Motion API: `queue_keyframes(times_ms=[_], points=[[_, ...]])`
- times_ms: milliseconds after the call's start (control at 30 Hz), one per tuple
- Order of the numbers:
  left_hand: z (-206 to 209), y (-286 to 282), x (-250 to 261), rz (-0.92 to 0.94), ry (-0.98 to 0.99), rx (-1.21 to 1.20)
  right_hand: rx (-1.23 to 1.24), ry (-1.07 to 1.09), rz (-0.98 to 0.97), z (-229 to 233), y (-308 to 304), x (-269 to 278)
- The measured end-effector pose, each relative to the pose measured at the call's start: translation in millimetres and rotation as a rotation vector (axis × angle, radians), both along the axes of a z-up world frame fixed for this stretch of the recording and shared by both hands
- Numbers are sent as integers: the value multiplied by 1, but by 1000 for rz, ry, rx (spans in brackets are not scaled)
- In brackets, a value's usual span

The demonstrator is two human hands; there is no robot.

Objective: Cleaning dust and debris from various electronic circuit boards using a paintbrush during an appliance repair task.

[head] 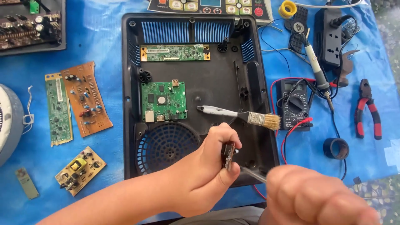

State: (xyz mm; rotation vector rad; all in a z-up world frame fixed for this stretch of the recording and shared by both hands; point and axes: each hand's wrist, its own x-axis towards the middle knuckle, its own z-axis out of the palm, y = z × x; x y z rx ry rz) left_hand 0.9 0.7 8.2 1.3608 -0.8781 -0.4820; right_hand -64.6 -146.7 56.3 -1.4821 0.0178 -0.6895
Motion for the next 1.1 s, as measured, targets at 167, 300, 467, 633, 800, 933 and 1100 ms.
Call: queue_keyframes(times_ms=[167,300,467,633,800,933,1100], points=[[-3,-2,0,40,-46,-11,418,-136,342,-34,-6,15],[0,-2,1,73,-74,4,427,-92,301,-45,1,21],[-3,-2,1,85,-89,-22,240,-84,310,-49,3,18],[-4,-2,0,82,-74,-15,200,-138,383,-59,1,21],[-6,-2,0,76,-55,-31,310,-16,346,-56,3,24],[-5,-1,1,76,-69,-35,226,17,284,-49,10,25],[-7,-2,0,88,-64,-31,247,103,257,-50,8,27]])
